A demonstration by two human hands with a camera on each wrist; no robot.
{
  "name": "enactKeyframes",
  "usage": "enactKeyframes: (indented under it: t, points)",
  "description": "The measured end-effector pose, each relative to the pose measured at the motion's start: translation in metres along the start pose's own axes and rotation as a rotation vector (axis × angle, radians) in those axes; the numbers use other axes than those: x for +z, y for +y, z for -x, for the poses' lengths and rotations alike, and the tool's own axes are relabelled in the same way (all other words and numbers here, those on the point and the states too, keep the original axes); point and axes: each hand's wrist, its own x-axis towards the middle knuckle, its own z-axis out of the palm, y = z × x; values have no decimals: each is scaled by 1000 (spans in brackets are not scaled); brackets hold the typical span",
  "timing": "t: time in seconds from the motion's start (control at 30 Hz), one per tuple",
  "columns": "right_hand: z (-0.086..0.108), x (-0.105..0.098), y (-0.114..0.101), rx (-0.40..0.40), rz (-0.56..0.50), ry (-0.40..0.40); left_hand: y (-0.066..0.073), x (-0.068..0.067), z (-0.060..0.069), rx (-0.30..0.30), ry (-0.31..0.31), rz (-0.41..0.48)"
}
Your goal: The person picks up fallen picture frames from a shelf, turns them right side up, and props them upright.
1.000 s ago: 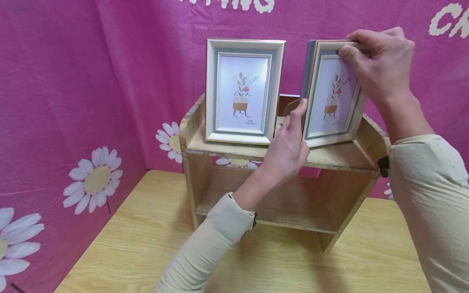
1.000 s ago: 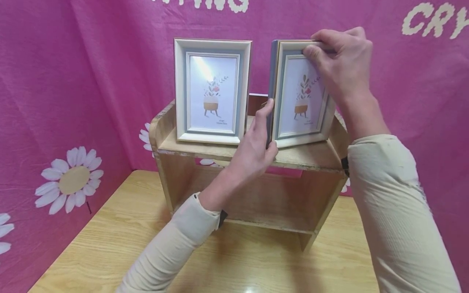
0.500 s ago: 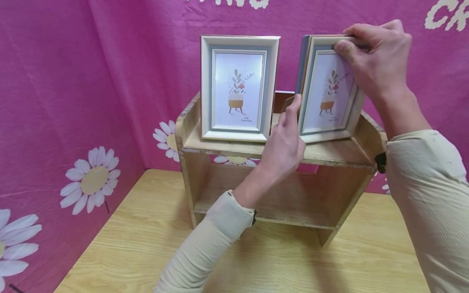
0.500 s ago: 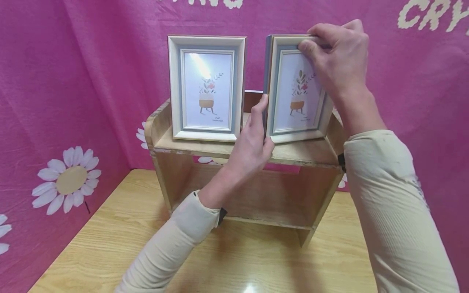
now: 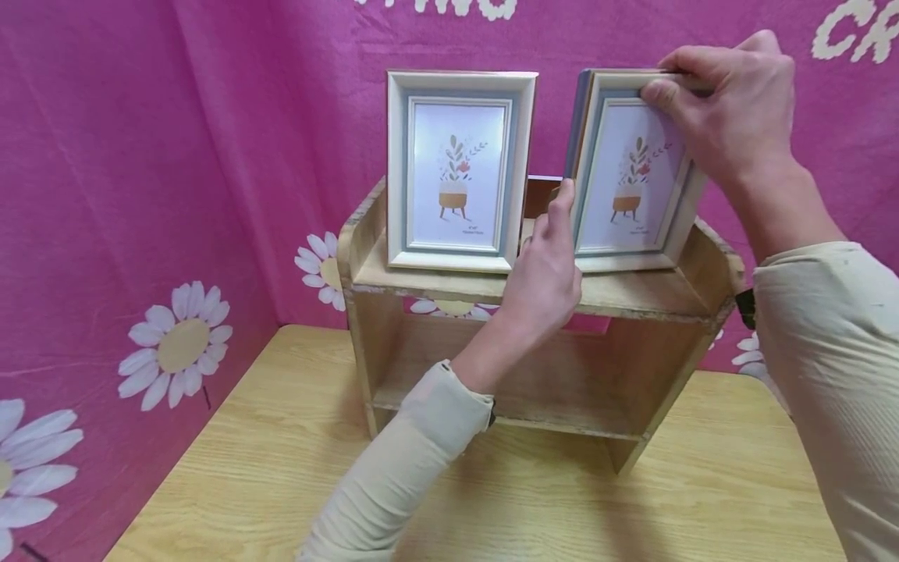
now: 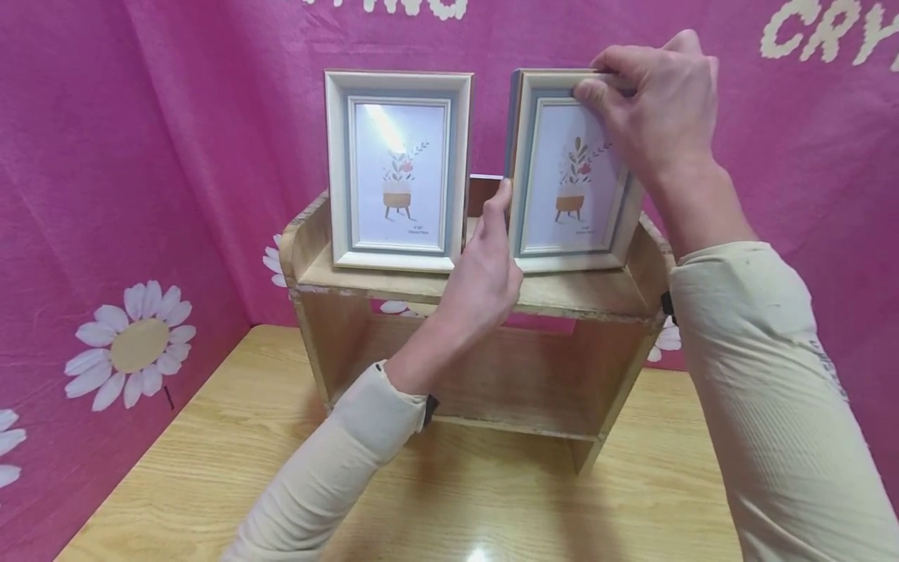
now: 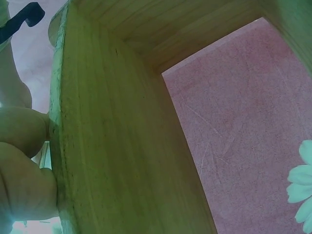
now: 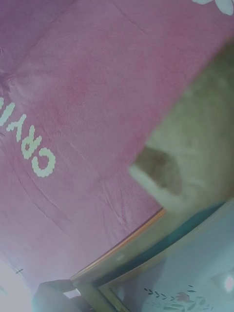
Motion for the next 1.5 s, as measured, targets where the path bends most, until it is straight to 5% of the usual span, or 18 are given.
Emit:
enactKeyframes:
  t: [0.63,0.93,1.17,1.5]
  points:
    - [-7,4,-12,45,115,-78,3,0,-4,-100,-14,33]
    - [-12,2,-11,77,155,-141,9,5,-6,-134,3,-98]
    - [-12,7,-7,91,183,-181,10,4,-4,-186,-20,-97]
    - [-10,11,-2,100,125,-174,6,3,2,-154,-8,-70]
